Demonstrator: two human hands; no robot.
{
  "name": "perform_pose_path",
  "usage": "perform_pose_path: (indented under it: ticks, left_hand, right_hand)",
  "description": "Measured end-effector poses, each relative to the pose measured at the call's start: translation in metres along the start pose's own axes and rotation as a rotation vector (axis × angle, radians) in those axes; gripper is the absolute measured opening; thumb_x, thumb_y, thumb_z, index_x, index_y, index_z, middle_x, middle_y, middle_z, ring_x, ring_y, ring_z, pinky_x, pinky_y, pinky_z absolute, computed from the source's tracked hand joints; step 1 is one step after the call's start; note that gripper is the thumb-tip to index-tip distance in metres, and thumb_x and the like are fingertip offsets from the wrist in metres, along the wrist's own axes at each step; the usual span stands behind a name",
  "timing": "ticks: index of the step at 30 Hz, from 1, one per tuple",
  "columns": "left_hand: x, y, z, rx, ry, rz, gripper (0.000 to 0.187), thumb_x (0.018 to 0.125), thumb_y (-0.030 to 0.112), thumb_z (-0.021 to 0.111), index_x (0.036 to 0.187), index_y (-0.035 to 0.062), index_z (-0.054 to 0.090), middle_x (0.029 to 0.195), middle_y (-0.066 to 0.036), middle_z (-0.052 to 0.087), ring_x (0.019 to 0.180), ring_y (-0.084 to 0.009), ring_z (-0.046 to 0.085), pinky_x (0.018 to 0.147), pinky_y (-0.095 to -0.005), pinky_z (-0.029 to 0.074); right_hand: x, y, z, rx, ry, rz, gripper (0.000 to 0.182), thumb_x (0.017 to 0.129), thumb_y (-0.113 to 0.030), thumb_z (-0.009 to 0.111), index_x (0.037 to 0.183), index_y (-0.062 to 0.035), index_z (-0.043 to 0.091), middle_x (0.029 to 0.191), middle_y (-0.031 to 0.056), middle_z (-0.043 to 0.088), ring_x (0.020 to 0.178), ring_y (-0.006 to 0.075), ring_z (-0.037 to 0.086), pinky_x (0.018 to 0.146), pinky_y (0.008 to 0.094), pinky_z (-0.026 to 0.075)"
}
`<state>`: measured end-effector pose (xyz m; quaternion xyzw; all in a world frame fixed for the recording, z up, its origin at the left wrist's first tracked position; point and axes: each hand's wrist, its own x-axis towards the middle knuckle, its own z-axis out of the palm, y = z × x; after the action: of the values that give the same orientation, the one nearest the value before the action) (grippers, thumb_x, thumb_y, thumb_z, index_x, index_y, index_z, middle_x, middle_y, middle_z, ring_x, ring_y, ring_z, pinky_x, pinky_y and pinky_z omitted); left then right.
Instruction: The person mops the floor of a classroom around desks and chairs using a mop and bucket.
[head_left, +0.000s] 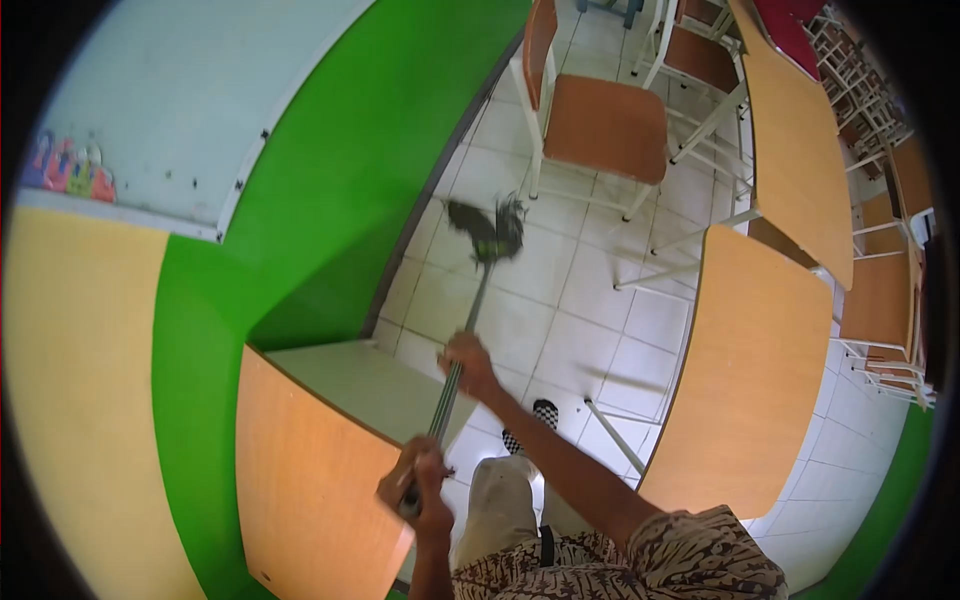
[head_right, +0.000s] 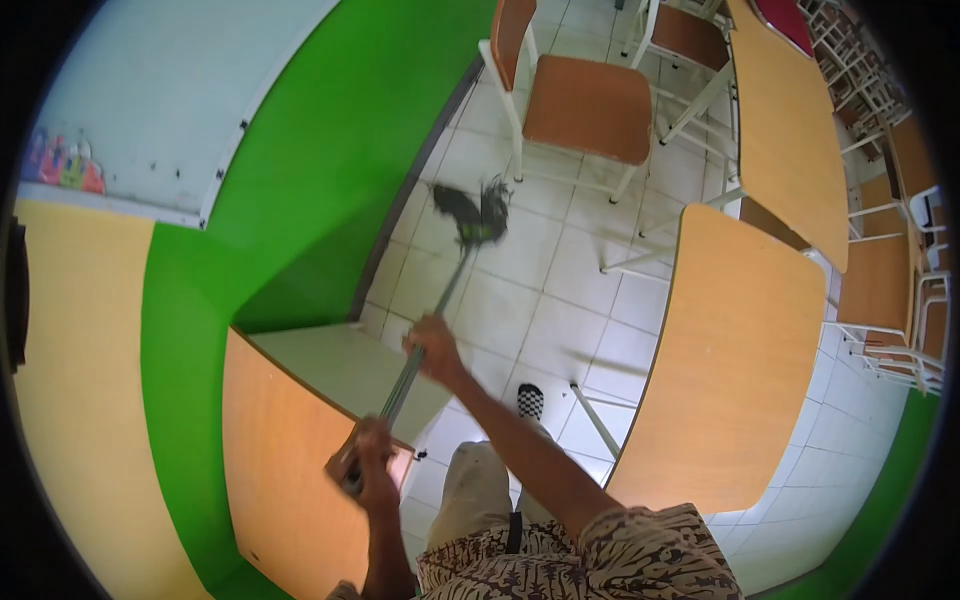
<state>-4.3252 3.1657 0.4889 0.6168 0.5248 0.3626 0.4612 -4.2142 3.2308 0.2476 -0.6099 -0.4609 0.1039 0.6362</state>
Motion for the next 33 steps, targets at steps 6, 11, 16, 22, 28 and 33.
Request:
perform_pose_path:
  ticks: [6,11,16,22,28,33]
  left_hand:
    - [0.052,0.053,-0.017,-0.278,-0.122,0.22,0.034,0.093,0.011,0.05,0.062,-0.0021,0.045,0.056,-0.009,0.047,0.053,-0.0165,0.044,0.048,-0.027,0.033]
    - [0.134,0.051,0.015,-0.345,-0.1,0.224,0.038,0.094,0.015,0.051,0.062,-0.0005,0.041,0.059,-0.009,0.046,0.054,-0.015,0.039,0.05,-0.0279,0.029]
    - [0.204,0.005,0.08,-0.243,-0.16,0.324,0.036,0.091,0.012,0.051,0.059,-0.0034,0.047,0.062,-0.01,0.052,0.057,-0.0171,0.049,0.048,-0.0262,0.039]
    - [0.275,-0.065,0.15,-0.199,-0.105,0.226,0.034,0.09,0.011,0.051,0.06,-0.0046,0.049,0.064,-0.01,0.054,0.055,-0.0164,0.052,0.056,-0.0305,0.051]
    - [0.296,0.009,0.102,-0.284,-0.014,-0.008,0.039,0.091,0.021,0.05,0.06,-0.0018,0.049,0.061,-0.01,0.051,0.058,-0.0176,0.051,0.05,-0.0275,0.04]
    - [0.339,0.058,0.104,-0.413,-0.098,0.212,0.038,0.093,0.021,0.048,0.061,0.0038,0.039,0.058,-0.005,0.039,0.055,-0.0175,0.037,0.059,-0.0336,0.036]
  right_hand:
    - [0.031,-0.044,-0.011,0.144,-0.282,-0.016,0.021,0.067,-0.019,0.065,0.06,-0.0117,0.046,0.058,0.0052,0.048,0.06,0.027,0.054,0.058,0.0391,0.041]
    - [0.109,0.014,0.016,-0.035,-0.382,-0.026,0.016,0.066,-0.018,0.064,0.064,-0.0117,0.05,0.058,0.0071,0.05,0.062,0.0293,0.054,0.061,0.0399,0.043]
    - [0.192,0.118,0.015,-0.135,-0.425,-0.055,0.02,0.057,-0.014,0.068,0.063,-0.0141,0.049,0.066,0.0066,0.052,0.071,0.0297,0.054,0.068,0.04,0.044]
    - [0.272,0.224,0.001,-0.4,-0.558,-0.188,0.019,0.057,-0.013,0.066,0.059,-0.0162,0.047,0.066,0.003,0.052,0.07,0.0253,0.05,0.071,0.0375,0.04]
    - [0.276,0.151,0.028,-0.126,-0.336,-0.014,0.02,0.061,-0.013,0.065,0.059,-0.0185,0.045,0.062,0.0006,0.047,0.069,0.0237,0.048,0.071,0.0367,0.036]
    - [0.308,0.13,0.034,-0.082,-0.397,0.022,0.024,0.066,-0.009,0.066,0.056,-0.0124,0.044,0.058,0.0029,0.046,0.064,0.0233,0.049,0.067,0.0366,0.038]
